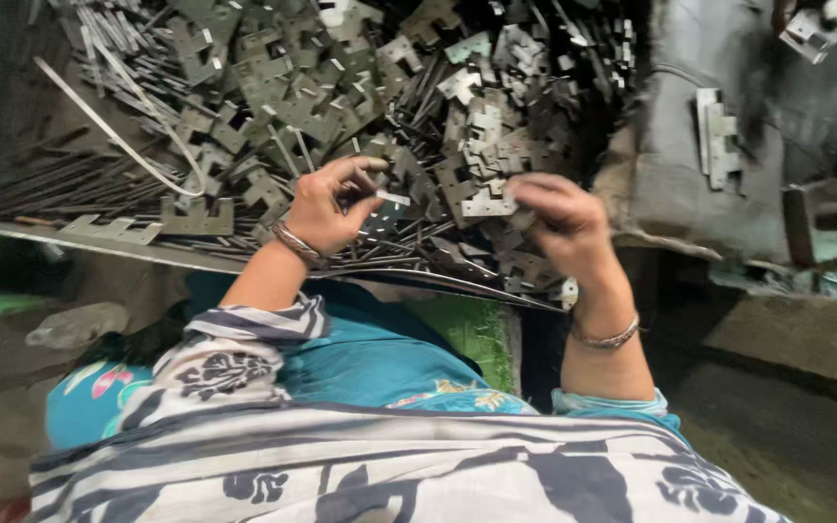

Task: The person sorts through a bin of metal hinge components and thin metal rods, picking up specific pieces and handing them to a co-worker or placing them into a machine at the side.

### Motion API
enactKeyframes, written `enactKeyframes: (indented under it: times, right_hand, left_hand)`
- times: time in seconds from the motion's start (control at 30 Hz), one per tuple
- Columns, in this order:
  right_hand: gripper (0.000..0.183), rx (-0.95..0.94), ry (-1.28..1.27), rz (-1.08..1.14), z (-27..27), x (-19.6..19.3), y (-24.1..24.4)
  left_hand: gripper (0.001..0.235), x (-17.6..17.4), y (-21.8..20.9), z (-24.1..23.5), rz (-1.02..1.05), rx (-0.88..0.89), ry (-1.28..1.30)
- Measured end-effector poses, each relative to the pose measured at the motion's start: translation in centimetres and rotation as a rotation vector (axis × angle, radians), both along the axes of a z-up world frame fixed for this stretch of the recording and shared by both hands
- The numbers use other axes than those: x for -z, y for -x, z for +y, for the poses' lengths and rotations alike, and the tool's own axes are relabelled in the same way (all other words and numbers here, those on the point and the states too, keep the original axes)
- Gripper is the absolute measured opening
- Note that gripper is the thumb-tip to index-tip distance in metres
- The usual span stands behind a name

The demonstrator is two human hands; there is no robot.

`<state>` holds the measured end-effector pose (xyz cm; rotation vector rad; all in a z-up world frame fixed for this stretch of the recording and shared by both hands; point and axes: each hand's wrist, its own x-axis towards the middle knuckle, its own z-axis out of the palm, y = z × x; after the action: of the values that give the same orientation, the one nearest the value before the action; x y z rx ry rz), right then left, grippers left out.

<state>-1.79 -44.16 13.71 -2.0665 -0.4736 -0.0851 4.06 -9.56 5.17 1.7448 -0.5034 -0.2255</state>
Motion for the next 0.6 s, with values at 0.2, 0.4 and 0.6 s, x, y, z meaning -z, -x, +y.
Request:
enactKeyframes:
  times: [0.2,0.4,0.6]
  right_hand:
    - [0.021,-1.075,-0.763,0.067,5.7,-7.8,1.2]
    - [0.011,-1.427,-0.608,-0.123,5.7,-12.2,1.0]
    - [0.008,0.132,-0.999,-0.361,1.5,-11.2,6.9]
  left_hand:
    - [0.061,2.7,1.7,1.9,-0.447,-0.413,-0.592]
    - [0.032,3.5,2.1,2.4,-0.159,-0.435,-0.474]
    - [0.023,2.3,2.8,4.1,-0.127,-0.408,-0.431]
